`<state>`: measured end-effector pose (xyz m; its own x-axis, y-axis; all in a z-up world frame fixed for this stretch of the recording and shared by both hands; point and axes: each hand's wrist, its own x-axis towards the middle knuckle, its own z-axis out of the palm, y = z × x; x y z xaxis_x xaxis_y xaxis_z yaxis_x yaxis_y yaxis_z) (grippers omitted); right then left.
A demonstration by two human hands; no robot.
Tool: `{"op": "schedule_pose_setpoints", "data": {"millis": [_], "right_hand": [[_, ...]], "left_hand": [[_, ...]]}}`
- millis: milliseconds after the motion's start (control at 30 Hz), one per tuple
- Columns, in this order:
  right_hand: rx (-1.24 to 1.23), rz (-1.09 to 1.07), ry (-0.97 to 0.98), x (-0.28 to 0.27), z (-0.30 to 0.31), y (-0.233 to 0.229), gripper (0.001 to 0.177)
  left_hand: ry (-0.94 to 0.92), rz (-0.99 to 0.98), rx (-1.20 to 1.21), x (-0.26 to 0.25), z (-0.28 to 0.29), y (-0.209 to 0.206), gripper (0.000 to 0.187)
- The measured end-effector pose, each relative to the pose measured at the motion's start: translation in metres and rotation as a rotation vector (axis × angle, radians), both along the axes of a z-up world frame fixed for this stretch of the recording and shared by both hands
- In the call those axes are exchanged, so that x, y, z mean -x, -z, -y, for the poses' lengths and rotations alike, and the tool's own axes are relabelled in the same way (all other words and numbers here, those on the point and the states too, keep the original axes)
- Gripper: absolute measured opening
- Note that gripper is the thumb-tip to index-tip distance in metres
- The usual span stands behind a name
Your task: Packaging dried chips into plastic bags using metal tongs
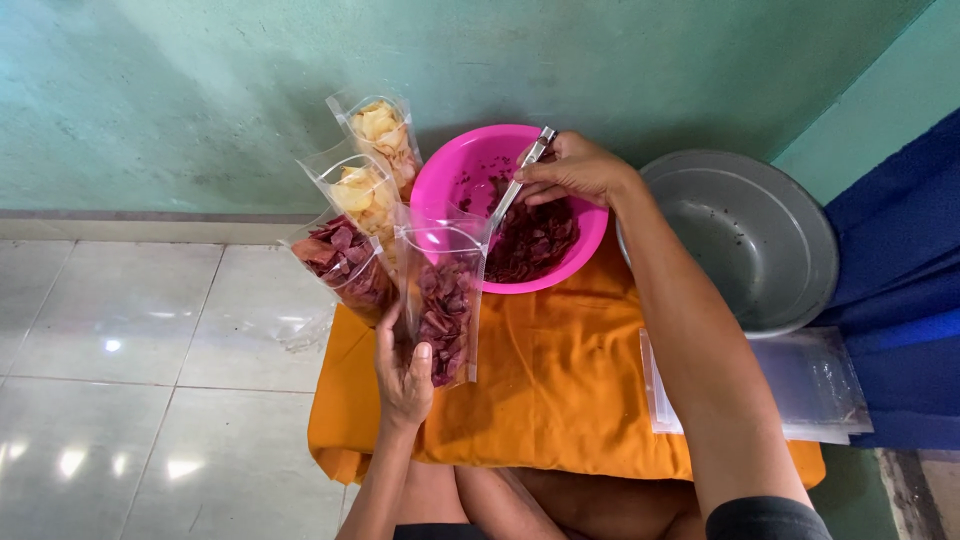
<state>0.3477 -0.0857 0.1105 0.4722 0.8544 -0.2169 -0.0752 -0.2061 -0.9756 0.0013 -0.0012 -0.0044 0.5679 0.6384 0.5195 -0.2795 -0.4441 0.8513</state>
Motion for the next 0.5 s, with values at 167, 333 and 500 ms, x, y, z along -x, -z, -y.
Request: {"op": "schedule_pose_setpoints", "data": {"millis": [167,333,500], "right_hand": [[-0.031,0.029,0.061,-0.001,0.004,0.005,0.037],[-0.073,0.032,0.15,-0.009,0.023,-0.013,0.034],[-0.172,0.035,0.245,-0.015,0.052,-0.046,0.035]], "left_hand": [[0.001,-0.044,-0.018,0.001,0.003,-0.012,0.063],[-0.002,-0.087,0.012,0.004,0.005,-0.02,0.063],[0.008,-0.092,-0.03,0.003,0.004,-0.02,0.06]]}}
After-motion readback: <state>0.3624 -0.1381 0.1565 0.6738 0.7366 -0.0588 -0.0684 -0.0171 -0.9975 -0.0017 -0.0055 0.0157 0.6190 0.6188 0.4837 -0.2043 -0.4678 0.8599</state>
